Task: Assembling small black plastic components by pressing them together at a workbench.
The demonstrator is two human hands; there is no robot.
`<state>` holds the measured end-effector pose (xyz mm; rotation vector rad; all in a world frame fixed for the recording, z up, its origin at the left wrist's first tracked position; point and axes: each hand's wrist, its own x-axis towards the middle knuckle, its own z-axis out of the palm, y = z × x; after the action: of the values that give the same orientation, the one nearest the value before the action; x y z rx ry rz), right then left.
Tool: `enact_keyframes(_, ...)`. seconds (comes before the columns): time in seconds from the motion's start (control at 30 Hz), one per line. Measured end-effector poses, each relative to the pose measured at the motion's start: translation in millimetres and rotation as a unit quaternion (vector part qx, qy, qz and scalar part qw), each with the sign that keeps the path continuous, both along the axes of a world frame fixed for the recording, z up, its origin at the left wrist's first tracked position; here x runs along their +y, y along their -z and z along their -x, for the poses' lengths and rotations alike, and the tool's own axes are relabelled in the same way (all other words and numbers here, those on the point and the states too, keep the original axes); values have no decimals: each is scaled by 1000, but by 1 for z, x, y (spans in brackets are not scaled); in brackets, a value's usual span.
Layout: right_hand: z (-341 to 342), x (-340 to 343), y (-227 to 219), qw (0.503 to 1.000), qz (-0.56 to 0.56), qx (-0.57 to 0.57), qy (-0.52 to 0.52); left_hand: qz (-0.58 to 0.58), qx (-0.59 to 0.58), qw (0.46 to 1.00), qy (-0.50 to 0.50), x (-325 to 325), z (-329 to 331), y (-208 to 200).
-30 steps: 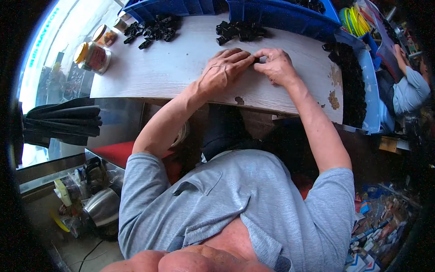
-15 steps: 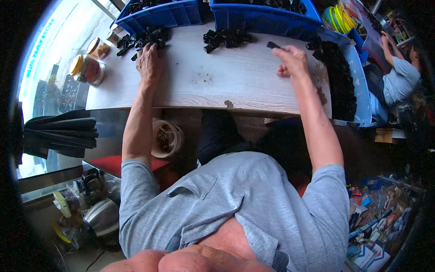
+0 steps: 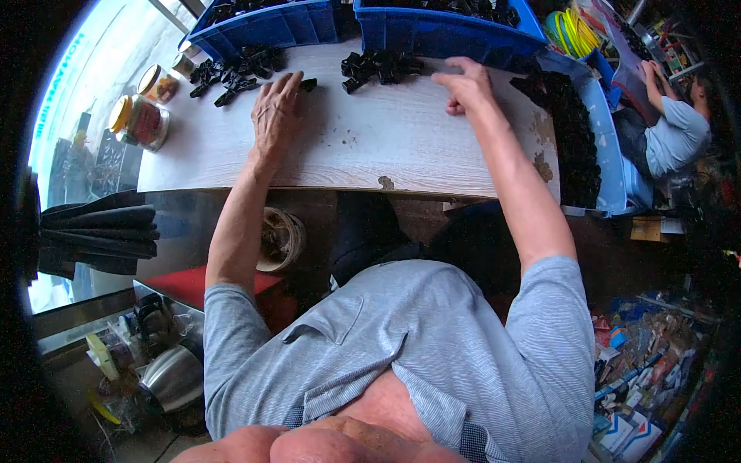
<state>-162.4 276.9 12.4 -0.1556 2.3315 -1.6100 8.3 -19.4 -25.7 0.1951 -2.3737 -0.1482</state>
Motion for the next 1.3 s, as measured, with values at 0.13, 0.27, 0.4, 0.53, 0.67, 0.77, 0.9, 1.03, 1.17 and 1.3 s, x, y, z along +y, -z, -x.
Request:
enact_keyframes(0.13, -1, -29, -1, 991, -114, 69, -21, -9, -129, 991, 25, 0, -3, -7)
enact_keyframes(0.27, -3, -34, -8, 980, -170, 90, -57, -25, -112, 993, 36, -1, -3, -6)
enact_keyframes(0.4, -8, -22, -6, 982, -175, 55, -40, -35, -97, 994, 41, 0, -4, -6)
enact_keyframes(0.53, -29, -12, -13, 980, -188, 0, -70, -74, -56, 995, 44, -4, -6, -4)
enact_keyframes(0.67, -39, -1, -11, 985, -143, -26, -94, -209, -44, 974, 71, -4, -8, 6)
enact_keyframes(0.77, -36, 7, -1, 995, -71, 1, -67, -280, -43, 953, 108, 16, -10, 11)
enact_keyframes(0.9, -38, -1, -9, 995, -51, 27, -77, -399, -42, 903, 156, 53, -14, 4)
enact_keyframes(1.03, -30, -7, -13, 989, -101, 37, -102, -237, 3, 956, 175, 67, -6, 1)
enact_keyframes(1.17, -28, -10, -9, 982, -151, 40, -107, -217, -31, 964, 152, 73, -8, -7)
enact_keyframes(1.3, -36, -10, -6, 983, -138, 34, -120, -220, -21, 962, 160, 80, -3, -8)
